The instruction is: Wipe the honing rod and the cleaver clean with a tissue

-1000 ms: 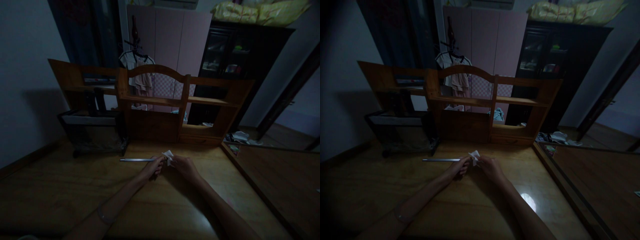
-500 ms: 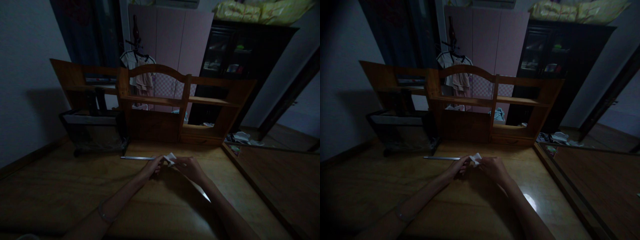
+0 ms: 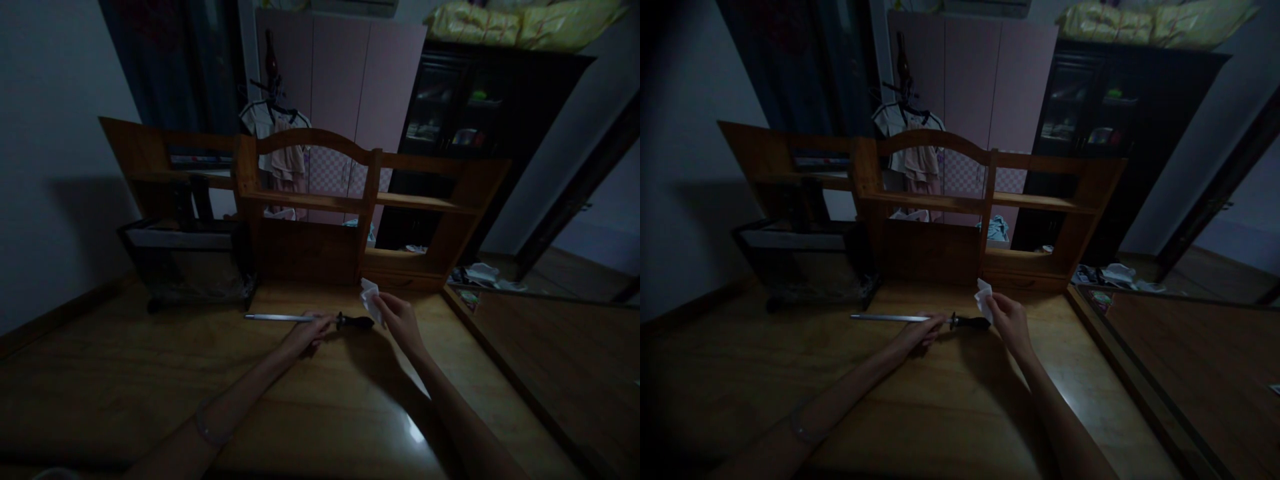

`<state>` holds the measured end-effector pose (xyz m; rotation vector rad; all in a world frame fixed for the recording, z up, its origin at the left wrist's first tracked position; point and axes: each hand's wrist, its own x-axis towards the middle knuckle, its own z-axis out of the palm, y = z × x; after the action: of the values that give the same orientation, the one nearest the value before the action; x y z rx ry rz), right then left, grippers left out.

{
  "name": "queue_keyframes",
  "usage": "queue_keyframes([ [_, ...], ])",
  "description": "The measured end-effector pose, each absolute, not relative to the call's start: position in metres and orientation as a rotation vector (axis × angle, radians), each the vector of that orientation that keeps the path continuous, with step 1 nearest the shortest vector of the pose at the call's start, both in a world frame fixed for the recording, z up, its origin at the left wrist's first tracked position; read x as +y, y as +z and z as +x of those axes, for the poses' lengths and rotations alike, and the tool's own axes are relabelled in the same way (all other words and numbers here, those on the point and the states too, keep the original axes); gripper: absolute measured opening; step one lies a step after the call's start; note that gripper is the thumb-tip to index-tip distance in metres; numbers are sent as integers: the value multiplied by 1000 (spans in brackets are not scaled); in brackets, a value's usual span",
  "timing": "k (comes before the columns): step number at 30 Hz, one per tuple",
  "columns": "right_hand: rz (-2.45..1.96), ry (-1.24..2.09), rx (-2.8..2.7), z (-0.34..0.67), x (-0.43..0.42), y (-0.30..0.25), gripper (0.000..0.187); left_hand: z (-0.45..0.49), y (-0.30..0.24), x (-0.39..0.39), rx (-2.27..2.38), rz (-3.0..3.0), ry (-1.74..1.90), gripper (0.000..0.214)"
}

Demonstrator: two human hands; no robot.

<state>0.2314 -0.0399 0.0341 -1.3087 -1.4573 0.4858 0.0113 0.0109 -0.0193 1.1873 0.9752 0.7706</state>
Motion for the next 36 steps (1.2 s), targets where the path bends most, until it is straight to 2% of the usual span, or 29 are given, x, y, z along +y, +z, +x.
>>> queue_keyframes([
  [7, -1356, 513, -1462, 232, -41, 34, 39, 12, -22, 5, 862, 1332, 780, 38],
  [14, -1261, 603, -1787, 220, -47, 35, 33, 13, -9, -7, 891, 1721, 905, 32],
  [22, -1246, 406, -2104, 205, -56, 38, 30, 15, -3, -12, 885, 1756, 950, 29],
  [32, -1344, 269, -1983, 202, -53, 33, 23, 18, -7, -5, 946, 1651, 959, 27],
  [36, -1290, 302, -1771, 211, -54, 39, 28, 16, -8, -2, 1008, 1443, 840, 31],
])
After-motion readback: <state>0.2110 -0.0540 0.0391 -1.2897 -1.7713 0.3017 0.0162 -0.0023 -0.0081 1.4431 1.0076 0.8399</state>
